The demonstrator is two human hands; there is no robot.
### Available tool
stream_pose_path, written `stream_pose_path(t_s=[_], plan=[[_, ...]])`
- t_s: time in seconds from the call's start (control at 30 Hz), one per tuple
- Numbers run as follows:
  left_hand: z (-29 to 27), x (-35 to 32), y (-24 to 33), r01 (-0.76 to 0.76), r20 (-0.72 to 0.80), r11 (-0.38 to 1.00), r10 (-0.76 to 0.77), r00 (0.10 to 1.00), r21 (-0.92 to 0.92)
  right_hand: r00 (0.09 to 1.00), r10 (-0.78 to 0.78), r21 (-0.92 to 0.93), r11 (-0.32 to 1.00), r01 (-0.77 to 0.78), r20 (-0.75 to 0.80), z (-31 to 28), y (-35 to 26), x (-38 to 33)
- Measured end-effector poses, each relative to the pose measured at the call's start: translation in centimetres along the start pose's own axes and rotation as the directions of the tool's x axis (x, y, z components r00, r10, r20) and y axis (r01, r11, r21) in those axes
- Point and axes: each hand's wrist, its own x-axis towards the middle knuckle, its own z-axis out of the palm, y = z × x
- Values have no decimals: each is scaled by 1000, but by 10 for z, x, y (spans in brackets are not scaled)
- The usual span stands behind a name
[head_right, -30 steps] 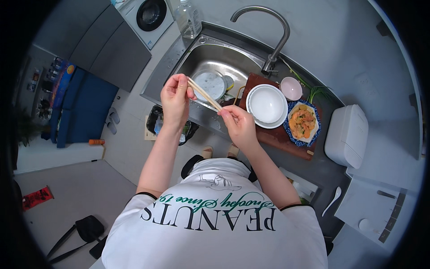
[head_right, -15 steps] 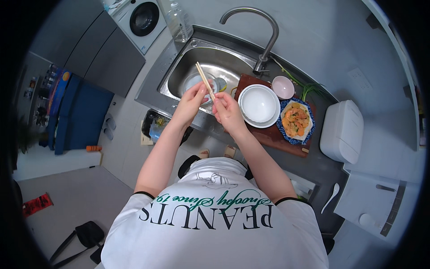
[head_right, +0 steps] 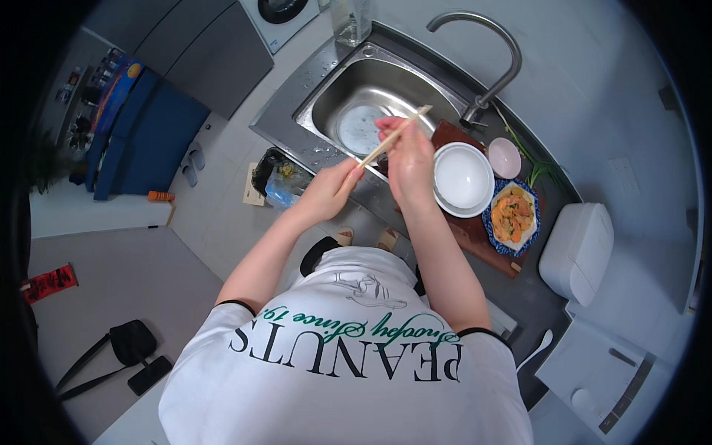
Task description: The person washes several bowls and a plate with a yellow sponge in a kitchen sink, rinses them under running water, and places them on a wooden board. They then retrieve chopsticks from a drawer and use them to transfer food from a plate into a small bowl.
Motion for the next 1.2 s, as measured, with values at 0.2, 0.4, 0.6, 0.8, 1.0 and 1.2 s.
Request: stream_pose_path(t_s=[0.2,0.4,0.6,0.8,1.0,1.2], plan=[[-88,-40,-107,433,-276,807,-344,898,403,974,-112,74,989,129,-196,-41,-85,16],[-120,-26,-131,199,-236,605,-19,972,771,901,-264,-284,944,169,-344,-116,-169,-54],[-54,72,-57,-78,-334,955,176,926,286,600,-364,-181,921,345,-712,-207,-230,-177],[101,158,51,-370,81,929,367,926,19,697,-462,238,713,660,-549,-263,-225,-278],[256,200,108,-490,454,854,372,810,176,594,-385,131,754,644,-706,-273,-203,-301],[354,237,116,-674,667,545,256,700,498,445,-271,-350,931,-107,-854,-324,-128,-250]])
